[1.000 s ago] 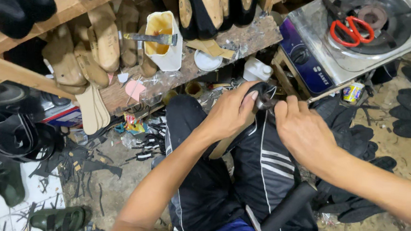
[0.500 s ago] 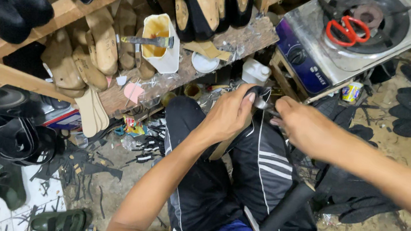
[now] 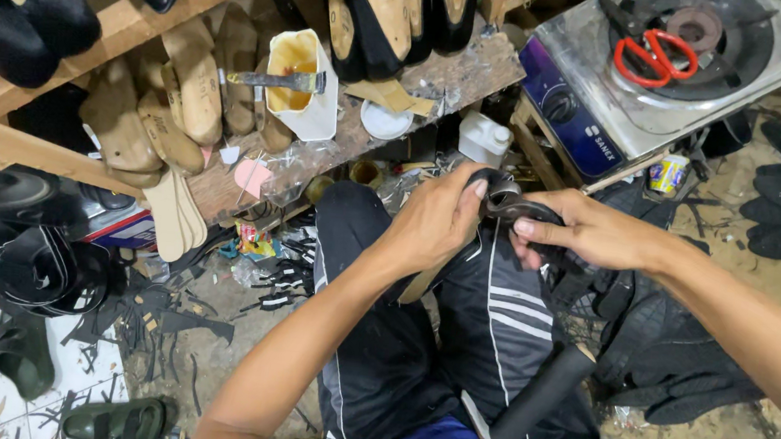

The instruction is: The person sits on the floor and hammers a black shoe upper over a wooden last, working the fabric around the sole edge. They then fasten a small buckle strap across the top of the shoe and hammer the sole area again before inserting the last fully into the shoe.

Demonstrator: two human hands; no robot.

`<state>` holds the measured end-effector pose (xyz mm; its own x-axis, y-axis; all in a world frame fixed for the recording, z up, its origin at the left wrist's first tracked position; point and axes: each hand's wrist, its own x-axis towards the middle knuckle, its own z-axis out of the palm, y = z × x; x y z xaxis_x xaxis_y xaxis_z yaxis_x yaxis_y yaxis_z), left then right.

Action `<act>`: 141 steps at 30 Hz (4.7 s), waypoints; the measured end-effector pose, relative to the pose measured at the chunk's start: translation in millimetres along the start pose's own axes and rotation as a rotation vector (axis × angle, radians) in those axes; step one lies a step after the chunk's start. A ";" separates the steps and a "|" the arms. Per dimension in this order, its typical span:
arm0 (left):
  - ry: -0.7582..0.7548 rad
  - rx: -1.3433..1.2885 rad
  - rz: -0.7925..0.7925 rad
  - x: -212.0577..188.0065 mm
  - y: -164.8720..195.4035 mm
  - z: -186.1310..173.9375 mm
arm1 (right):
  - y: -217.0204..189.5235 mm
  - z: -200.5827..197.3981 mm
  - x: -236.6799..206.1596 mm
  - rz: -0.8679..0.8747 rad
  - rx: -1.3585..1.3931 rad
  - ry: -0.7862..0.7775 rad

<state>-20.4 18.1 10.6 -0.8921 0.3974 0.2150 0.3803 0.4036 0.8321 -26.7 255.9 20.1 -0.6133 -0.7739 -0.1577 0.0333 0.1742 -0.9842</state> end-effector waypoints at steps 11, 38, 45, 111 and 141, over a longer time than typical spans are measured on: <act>-0.123 -0.056 -0.015 12.8 -17.9 -4.8 | -9.9 48.9 -4.6 0.140 -0.435 0.352; -0.023 -0.728 -0.115 -30.2 -58.1 6.6 | -27.3 58.7 -85.6 0.329 -0.152 0.713; -0.025 -0.892 -0.267 -29.8 -61.9 7.1 | -40.7 88.9 -39.7 -0.818 -0.066 0.689; 0.482 -0.574 0.083 -54.7 28.6 -14.5 | 65.0 220.8 -44.5 -0.105 -0.770 0.035; 0.398 -0.268 0.178 -55.9 58.1 -16.6 | -97.8 66.7 -27.6 0.210 0.374 0.178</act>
<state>47.6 5.6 55.4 -0.8630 0.0750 0.4997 0.5052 0.1122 0.8557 39.6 219.6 115.3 -0.6875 -0.6234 -0.3724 0.4332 0.0594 -0.8993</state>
